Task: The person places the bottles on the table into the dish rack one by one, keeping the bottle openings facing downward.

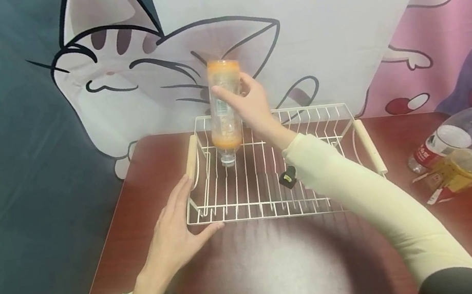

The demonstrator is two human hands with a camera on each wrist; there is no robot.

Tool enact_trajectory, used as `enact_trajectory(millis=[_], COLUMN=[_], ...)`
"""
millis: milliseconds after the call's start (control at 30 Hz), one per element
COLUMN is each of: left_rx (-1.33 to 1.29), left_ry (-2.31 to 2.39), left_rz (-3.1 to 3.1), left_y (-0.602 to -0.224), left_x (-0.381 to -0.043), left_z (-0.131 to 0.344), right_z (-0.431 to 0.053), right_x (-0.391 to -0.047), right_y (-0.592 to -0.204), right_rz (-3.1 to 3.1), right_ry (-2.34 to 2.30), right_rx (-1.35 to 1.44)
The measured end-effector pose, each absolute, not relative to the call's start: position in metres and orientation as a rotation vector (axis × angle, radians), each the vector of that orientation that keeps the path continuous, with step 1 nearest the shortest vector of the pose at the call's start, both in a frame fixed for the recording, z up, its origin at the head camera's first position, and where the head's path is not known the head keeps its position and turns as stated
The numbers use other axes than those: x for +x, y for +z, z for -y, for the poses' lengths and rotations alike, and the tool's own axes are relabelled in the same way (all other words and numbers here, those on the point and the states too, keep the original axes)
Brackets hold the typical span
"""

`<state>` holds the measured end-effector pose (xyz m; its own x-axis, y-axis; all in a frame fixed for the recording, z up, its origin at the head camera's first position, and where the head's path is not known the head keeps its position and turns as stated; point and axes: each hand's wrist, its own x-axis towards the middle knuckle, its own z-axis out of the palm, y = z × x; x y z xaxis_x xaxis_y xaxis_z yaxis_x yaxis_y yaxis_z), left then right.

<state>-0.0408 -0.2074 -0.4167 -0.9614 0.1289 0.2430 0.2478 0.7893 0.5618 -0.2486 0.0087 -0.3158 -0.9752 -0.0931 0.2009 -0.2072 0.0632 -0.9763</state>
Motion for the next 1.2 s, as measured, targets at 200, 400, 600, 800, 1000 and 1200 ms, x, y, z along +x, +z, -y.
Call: enact_trajectory(millis=[200, 400, 600, 800, 1000, 1200], left_rx=[-0.3, -0.309, -0.317, -0.316, -0.317, -0.306], left_ry=[-0.907, -0.892, -0.878, -0.883, -0.883, -0.884], left_rz=[2.79, 2.789, 2.788, 2.794, 2.792, 2.797], left_y=[-0.416, -0.415, -0.415, -0.415, -0.415, -0.416], left_x=[-0.041, -0.041, -0.042, -0.042, -0.042, -0.042], left_z=[0.208, 0.208, 0.208, 0.208, 0.208, 0.208], right_z=[-0.003, 0.002, 0.006, 0.009, 0.011, 0.011], right_x=[-0.257, -0.261, -0.263, -0.265, -0.266, -0.265], right_y=[-0.328, -0.34, -0.348, -0.356, -0.36, -0.364], right_rz=[2.292, 2.341, 2.388, 2.47, 2.489, 2.54], right_ry=[2.069, 2.074, 2.03, 1.944, 1.927, 1.917], right_rx=[0.273, 0.229, 0.219, 0.198, 0.186, 0.198])
